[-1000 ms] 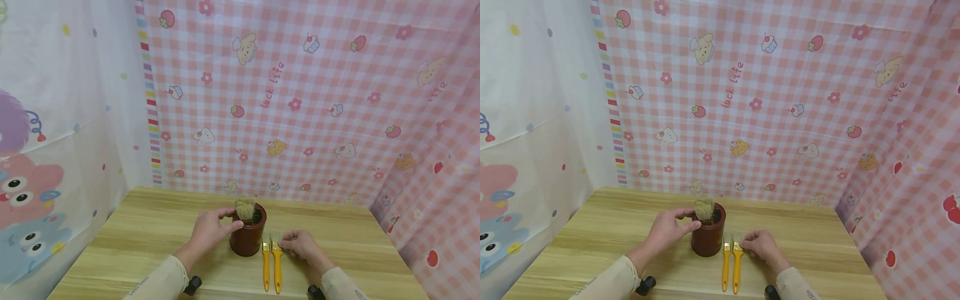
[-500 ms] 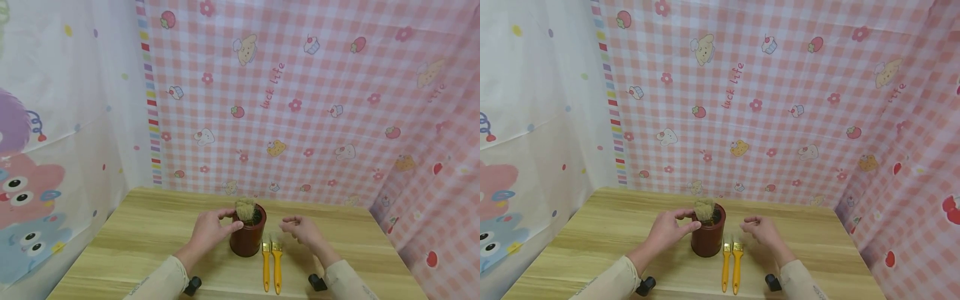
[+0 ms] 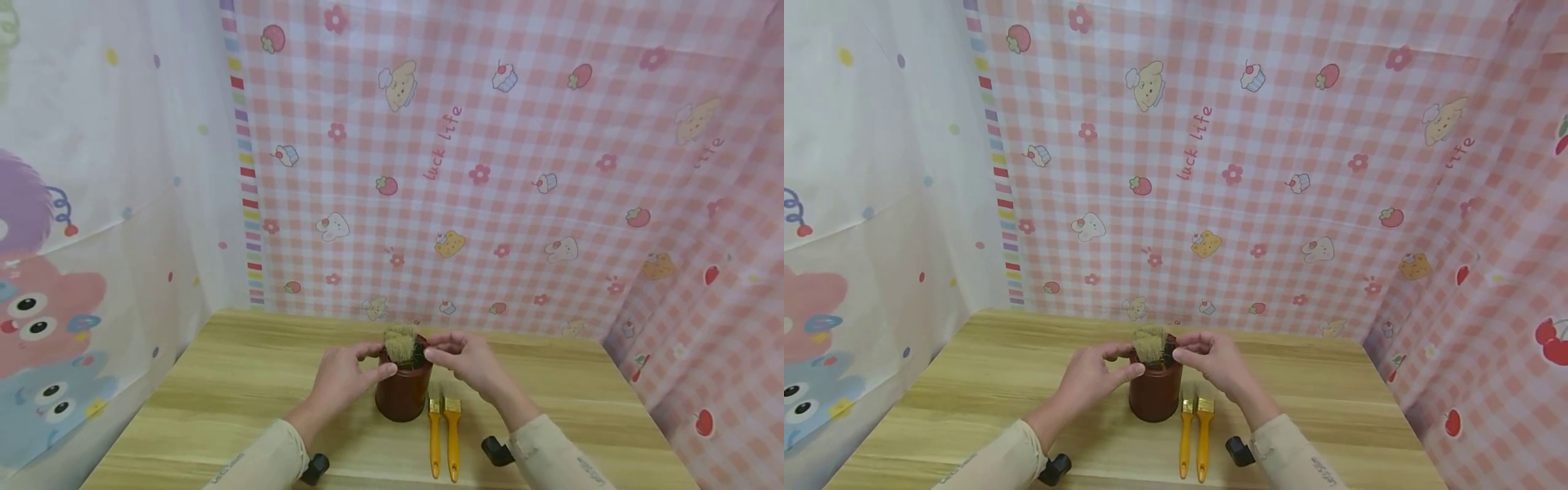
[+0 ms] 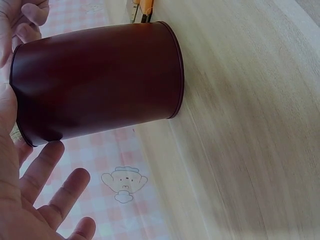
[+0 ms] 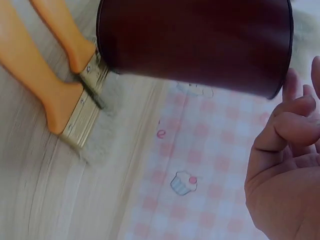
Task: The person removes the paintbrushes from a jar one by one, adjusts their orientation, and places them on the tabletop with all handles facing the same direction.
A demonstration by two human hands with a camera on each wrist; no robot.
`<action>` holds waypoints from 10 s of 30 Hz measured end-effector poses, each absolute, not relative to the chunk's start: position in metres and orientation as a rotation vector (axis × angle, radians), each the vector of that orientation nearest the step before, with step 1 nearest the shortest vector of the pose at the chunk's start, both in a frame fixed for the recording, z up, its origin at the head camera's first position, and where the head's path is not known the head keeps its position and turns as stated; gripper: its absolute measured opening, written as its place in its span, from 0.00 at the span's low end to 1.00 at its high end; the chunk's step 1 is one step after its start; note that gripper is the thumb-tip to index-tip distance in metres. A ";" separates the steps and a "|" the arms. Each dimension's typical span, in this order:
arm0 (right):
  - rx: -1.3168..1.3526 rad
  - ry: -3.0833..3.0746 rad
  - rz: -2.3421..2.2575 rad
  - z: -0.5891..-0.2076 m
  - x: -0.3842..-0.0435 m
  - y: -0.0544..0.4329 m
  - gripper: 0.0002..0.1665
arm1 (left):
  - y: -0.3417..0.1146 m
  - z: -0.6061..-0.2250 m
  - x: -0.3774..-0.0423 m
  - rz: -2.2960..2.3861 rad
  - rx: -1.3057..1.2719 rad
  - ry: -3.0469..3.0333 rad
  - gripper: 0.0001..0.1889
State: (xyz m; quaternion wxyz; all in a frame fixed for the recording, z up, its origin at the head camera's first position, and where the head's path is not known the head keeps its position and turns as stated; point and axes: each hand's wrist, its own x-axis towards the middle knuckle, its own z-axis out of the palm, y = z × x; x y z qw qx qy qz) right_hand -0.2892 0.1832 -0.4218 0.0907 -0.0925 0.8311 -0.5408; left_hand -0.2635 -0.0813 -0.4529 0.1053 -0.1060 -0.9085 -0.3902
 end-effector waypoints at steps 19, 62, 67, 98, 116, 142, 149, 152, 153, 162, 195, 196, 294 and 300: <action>-0.522 2.542 -1.500 -0.429 -0.287 0.162 0.17 | -0.081 -0.454 -0.263 -1.160 -0.317 -2.683 0.30; -0.529 2.663 -1.429 -0.428 -0.282 0.150 0.16 | -0.082 -0.453 -0.262 -1.206 -0.294 -2.682 0.29; -0.512 2.656 -1.480 -0.428 -0.282 0.151 0.30 | -0.081 -0.454 -0.263 -1.199 -0.292 -2.681 0.29; -0.335 2.773 -1.833 -0.366 -0.282 0.189 0.35 | -0.080 -0.454 -0.263 -1.210 -0.278 -2.664 0.27; -0.080 2.627 -1.803 -0.390 -0.274 0.250 0.41 | -0.081 -0.456 -0.263 -1.242 -0.286 -2.667 0.28; 0.003 2.545 -1.400 -0.487 -0.279 0.285 0.26 | -0.081 -0.458 -0.262 -1.279 -0.307 -2.632 0.29; 0.019 2.528 -1.402 -0.500 -0.283 0.277 0.20 | -0.081 -0.459 -0.263 -1.263 -0.307 -2.633 0.29; 0.056 2.521 -1.397 -0.504 -0.282 0.273 0.22 | -0.081 -0.459 -0.263 -1.262 -0.308 -2.636 0.28; 0.080 2.514 -1.395 -0.505 -0.282 0.272 0.23 | -0.081 -0.459 -0.263 -1.263 -0.308 -2.637 0.28; 0.173 2.555 -1.320 -0.508 -0.281 0.268 0.24 | -0.081 -0.458 -0.261 -1.266 -0.297 -2.630 0.28; 0.135 2.601 -1.318 -0.512 -0.281 0.268 0.19 | -0.081 -0.458 -0.260 -1.258 -0.302 -2.624 0.28; 0.134 2.600 -1.322 -0.512 -0.281 0.268 0.19 | -0.081 -0.458 -0.260 -1.258 -0.302 -2.624 0.28; -0.354 3.153 -0.782 -0.411 -0.280 0.108 0.11 | -0.081 -0.464 -0.266 -1.253 -0.357 -2.598 0.28; -0.327 3.194 -0.821 -0.416 -0.277 0.104 0.09 | -0.081 -0.465 -0.266 -1.236 -0.361 -2.595 0.28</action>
